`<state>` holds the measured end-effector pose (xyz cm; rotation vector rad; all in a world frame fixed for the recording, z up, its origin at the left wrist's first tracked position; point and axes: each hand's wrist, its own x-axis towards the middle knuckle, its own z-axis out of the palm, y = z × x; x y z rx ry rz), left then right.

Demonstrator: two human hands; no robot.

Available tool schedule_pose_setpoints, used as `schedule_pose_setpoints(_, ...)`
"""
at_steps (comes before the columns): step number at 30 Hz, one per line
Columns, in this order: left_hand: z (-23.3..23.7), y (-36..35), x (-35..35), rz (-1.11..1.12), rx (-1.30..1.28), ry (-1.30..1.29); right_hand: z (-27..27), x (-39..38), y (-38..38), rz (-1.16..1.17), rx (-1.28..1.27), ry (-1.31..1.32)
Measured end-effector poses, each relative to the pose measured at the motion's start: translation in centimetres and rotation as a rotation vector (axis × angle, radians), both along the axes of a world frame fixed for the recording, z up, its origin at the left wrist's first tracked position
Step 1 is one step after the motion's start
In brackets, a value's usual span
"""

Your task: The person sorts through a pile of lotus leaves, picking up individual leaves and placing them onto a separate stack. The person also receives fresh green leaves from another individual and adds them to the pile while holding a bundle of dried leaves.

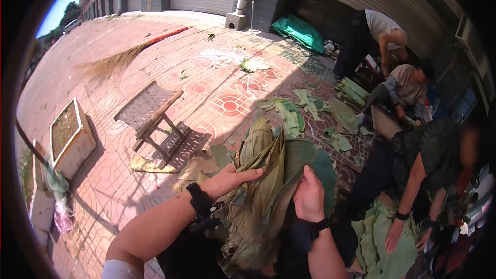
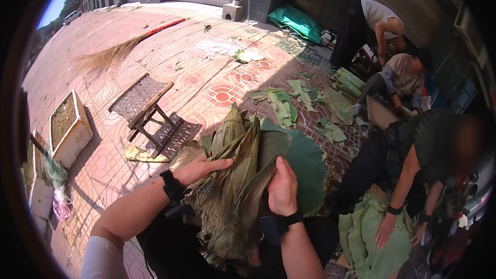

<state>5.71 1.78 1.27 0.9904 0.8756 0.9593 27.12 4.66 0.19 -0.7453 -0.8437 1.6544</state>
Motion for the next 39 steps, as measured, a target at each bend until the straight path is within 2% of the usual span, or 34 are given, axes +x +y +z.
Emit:
schedule_pose_setpoints(6,-0.1,-0.1,1.0,0.024,0.079,0.077,0.6,-0.6,-1.6,0.032,0.015,0.096)
schedule_pose_setpoints(10,-1.8,0.4,0.9,0.076,0.042,0.106,0.7,-0.5,-2.5,-0.043,0.024,0.054)
schedule_pose_setpoints(14,-1.9,0.6,0.1,0.136,-0.017,0.152,2.7,4.3,-3.3,-0.078,0.025,0.165)
schedule_pose_setpoints(18,-2.2,0.8,-1.7,0.214,0.019,0.110,4.5,13.6,-5.9,-0.293,0.128,0.246)
schedule_pose_setpoints(20,-0.7,0.1,-1.9,0.307,-0.028,0.072,3.9,20.5,-8.2,-0.388,0.193,0.220)
schedule_pose_setpoints(24,0.6,-0.5,-2.3,0.408,-0.095,0.062,3.3,33.5,-16.0,-0.482,0.293,0.226)
schedule_pose_setpoints(27,0.4,-0.3,-2.7,0.442,-0.104,0.114,9.5,31.0,-18.6,-1.291,0.063,0.122)
schedule_pose_setpoints(29,0.0,-0.1,-3.0,0.460,-0.078,0.135,8.3,34.8,-21.7,-1.241,0.158,-0.015)
schedule_pose_setpoints(31,0.0,-0.1,-2.0,0.452,-0.076,0.083,8.0,38.0,-23.9,-1.419,0.122,0.087)
schedule_pose_setpoints(33,-1.3,0.6,-2.5,0.449,-0.094,0.174,7.3,40.2,-25.6,-1.392,0.190,0.058)
schedule_pose_setpoints(35,-4.0,1.7,-4.0,0.411,-0.065,0.150,5.7,42.7,-26.6,-1.327,0.270,0.058)
schedule_pose_setpoints(37,-4.4,2.2,-3.6,0.423,-0.047,0.138,4.2,44.7,-27.5,-1.263,0.329,0.053)
schedule_pose_setpoints(39,-3.5,1.8,-2.6,0.452,-0.055,0.095,3.1,45.9,-27.2,-1.328,0.316,0.071)
